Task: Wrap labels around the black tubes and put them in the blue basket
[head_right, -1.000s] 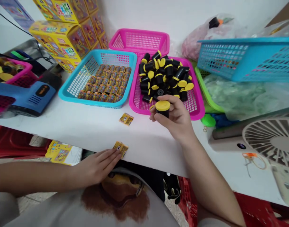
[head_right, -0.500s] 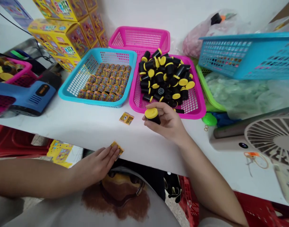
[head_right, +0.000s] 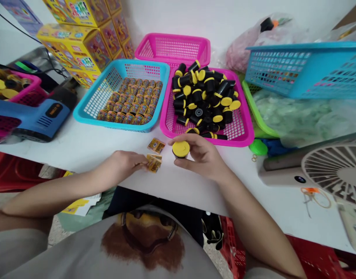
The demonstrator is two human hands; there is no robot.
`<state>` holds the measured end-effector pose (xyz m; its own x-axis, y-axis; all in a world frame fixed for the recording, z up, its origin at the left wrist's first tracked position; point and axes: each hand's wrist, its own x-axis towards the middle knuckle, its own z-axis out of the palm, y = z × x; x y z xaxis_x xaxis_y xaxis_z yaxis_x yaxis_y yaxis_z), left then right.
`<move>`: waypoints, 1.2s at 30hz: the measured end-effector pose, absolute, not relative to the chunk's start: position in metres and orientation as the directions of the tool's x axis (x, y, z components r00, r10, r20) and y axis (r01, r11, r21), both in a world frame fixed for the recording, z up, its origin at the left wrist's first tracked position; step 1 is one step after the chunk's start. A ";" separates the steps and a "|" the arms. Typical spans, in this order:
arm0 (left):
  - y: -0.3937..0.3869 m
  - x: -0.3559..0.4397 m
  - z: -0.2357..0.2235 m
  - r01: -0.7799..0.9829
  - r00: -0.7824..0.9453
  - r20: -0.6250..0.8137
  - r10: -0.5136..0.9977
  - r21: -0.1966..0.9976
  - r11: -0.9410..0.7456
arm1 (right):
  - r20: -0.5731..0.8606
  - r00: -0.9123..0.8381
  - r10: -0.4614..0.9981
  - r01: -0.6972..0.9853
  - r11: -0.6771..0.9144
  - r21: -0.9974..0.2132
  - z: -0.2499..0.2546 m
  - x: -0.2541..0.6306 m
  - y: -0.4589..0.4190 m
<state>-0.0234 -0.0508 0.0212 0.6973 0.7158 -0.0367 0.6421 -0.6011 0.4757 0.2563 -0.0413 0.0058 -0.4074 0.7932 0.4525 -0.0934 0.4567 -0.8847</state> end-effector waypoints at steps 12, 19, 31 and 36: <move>-0.004 0.016 0.008 0.206 0.579 0.434 0.690 0.741 -0.639 | 0.492 0.054 0.869 -0.051 0.494 -0.868 0.001 0.250 -0.042; -0.003 0.011 -0.022 0.089 0.648 0.428 0.630 0.780 -0.620 | 0.439 0.024 0.898 0.018 0.439 -0.899 0.009 0.248 -0.049; -0.006 0.012 -0.013 -0.111 0.577 0.418 0.702 0.891 -0.439 | 0.424 -0.104 0.899 0.089 0.433 -0.897 0.019 0.246 -0.056; -0.008 0.010 -0.012 -0.050 0.541 0.387 0.747 0.901 -0.431 | 0.448 -0.089 0.890 0.064 0.454 -0.889 0.020 0.247 -0.053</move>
<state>0.0103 -0.0077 -0.0115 0.5406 0.7470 0.3871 -0.0502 -0.4306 0.9011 0.2469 -0.0531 0.0201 -0.0891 0.8896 0.4479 0.0635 0.4539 -0.8888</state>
